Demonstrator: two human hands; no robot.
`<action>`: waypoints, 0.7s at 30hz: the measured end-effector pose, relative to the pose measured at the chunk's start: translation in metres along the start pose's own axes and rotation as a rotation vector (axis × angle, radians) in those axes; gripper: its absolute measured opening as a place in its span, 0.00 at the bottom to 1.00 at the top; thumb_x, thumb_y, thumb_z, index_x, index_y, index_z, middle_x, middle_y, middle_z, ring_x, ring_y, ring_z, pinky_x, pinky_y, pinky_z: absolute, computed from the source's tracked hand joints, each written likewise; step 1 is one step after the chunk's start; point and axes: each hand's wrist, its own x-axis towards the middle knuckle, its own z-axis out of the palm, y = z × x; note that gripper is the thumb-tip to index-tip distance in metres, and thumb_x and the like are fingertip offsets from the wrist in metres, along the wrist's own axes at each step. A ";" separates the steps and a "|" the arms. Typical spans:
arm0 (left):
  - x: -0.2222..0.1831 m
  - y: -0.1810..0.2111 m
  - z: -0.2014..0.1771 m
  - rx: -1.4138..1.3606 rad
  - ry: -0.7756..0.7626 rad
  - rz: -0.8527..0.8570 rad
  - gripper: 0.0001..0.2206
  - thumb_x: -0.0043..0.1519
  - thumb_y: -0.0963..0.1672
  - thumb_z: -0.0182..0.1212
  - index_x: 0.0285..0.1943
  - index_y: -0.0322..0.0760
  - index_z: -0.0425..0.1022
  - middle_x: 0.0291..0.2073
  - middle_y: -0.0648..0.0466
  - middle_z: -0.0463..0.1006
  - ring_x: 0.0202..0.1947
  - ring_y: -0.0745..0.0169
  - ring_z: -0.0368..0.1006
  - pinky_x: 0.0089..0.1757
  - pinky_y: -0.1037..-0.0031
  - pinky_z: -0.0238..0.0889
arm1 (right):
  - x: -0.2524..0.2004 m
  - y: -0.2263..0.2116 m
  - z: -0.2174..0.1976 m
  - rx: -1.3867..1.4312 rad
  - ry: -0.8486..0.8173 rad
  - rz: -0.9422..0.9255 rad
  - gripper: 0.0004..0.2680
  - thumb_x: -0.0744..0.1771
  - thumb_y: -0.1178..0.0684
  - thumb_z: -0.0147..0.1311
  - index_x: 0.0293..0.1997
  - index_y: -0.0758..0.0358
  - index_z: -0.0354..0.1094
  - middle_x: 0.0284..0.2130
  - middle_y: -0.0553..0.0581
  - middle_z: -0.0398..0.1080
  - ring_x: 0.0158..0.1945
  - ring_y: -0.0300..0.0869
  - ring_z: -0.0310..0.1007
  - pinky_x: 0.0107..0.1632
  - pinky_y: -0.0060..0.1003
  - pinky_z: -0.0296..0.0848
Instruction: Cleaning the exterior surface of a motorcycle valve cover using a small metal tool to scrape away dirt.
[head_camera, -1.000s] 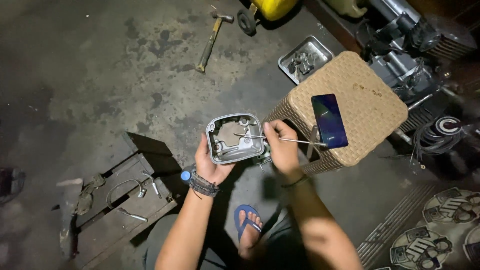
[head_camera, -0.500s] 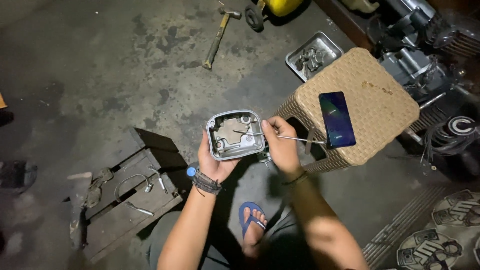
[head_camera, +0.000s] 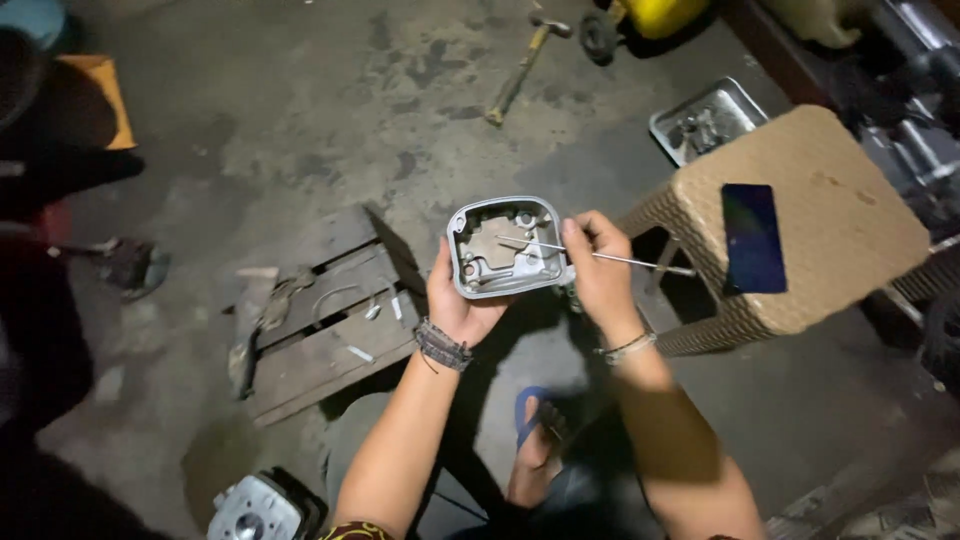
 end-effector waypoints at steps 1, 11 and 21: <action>-0.005 0.004 -0.003 -0.006 0.000 0.019 0.28 0.60 0.58 0.57 0.55 0.35 0.76 0.49 0.41 0.80 0.50 0.36 0.76 0.50 0.40 0.69 | -0.002 -0.005 0.005 0.006 -0.018 -0.005 0.08 0.72 0.51 0.55 0.38 0.63 0.73 0.25 0.55 0.69 0.33 0.37 0.67 0.37 0.34 0.69; -0.078 0.036 -0.006 -0.113 -0.070 0.148 0.26 0.59 0.58 0.59 0.52 0.36 0.78 0.47 0.43 0.81 0.49 0.37 0.77 0.51 0.43 0.70 | -0.051 -0.093 0.043 0.116 0.093 -0.253 0.07 0.73 0.56 0.51 0.47 0.70 0.71 0.32 0.63 0.75 0.38 0.43 0.77 0.43 0.38 0.77; -0.125 0.060 -0.029 -0.135 -0.126 0.272 0.26 0.60 0.59 0.57 0.47 0.34 0.80 0.39 0.39 0.83 0.43 0.35 0.79 0.48 0.46 0.73 | -0.079 -0.148 0.082 -0.326 -0.187 -0.430 0.03 0.68 0.58 0.60 0.44 0.61 0.78 0.27 0.58 0.77 0.33 0.49 0.81 0.38 0.41 0.77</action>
